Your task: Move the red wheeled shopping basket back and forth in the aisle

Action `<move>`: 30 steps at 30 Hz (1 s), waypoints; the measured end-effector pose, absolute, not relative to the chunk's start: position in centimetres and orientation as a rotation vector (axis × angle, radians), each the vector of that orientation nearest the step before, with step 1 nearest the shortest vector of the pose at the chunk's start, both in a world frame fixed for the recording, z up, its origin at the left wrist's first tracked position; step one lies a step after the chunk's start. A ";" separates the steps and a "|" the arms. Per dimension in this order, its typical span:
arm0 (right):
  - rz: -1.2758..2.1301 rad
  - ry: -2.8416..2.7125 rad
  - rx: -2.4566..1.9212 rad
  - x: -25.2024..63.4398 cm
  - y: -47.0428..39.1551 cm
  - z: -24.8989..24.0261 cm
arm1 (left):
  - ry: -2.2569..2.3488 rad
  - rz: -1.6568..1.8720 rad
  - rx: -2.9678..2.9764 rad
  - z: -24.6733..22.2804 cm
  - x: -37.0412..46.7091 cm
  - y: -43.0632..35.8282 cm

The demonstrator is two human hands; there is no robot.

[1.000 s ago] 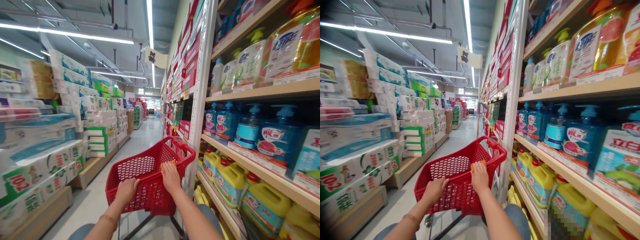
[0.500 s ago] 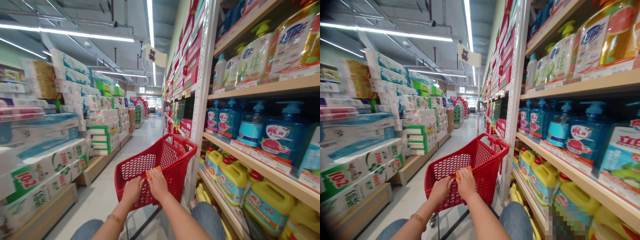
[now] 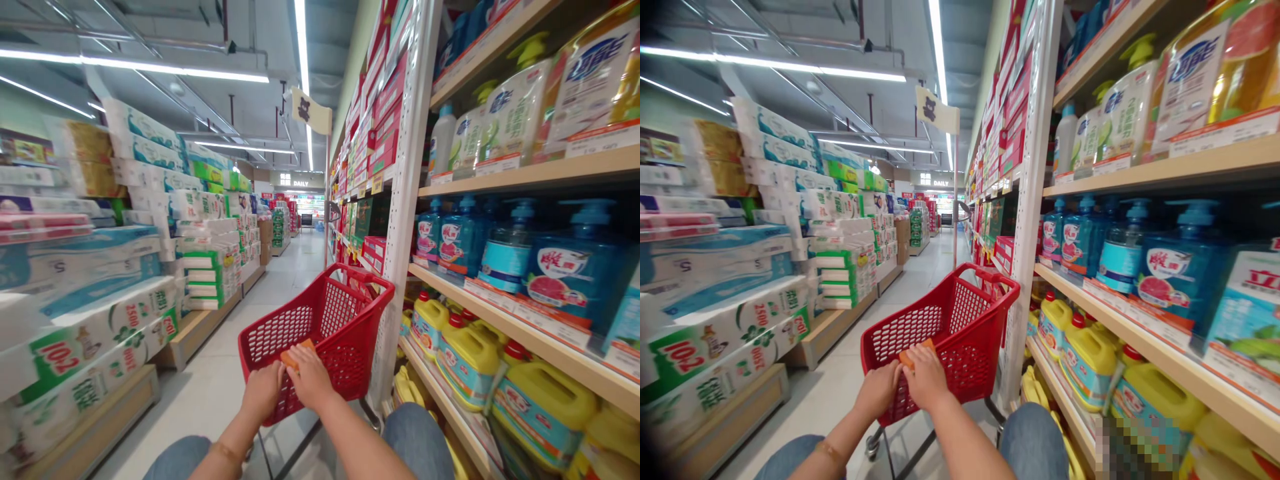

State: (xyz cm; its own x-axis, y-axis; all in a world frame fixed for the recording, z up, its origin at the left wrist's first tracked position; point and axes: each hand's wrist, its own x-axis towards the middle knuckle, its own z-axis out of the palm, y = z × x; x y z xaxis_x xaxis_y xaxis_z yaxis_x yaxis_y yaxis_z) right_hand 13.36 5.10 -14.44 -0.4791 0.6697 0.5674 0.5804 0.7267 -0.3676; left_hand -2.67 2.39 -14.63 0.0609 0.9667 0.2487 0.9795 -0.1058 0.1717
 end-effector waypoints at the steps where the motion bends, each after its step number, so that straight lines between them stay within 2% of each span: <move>1: 0.158 -2.205 -0.968 13.9 5.4 -14.3 | -2.007 -0.494 -2.349 -14.6 -3.4 2.4; 5: 0.129 -2.108 -1.168 17.0 7.3 -13.1 | -1.747 -0.574 -2.632 -14.7 -7.0 2.6; 8: 0.145 -2.081 -1.269 17.4 7.6 -12.9 | -1.743 -0.614 -2.601 -15.3 -7.6 2.9; 16: 0.211 -2.253 -0.952 13.7 3.1 -14.8 | -1.731 -0.638 -2.569 -15.5 -4.6 1.8; 24: 0.189 -2.080 -1.203 16.6 5.7 -13.9 | -1.702 -0.619 -2.607 -15.3 -4.5 1.9; 30: 0.192 -2.176 -1.072 15.5 3.0 -15.4 | -1.648 -0.608 -2.665 -15.3 -1.6 1.7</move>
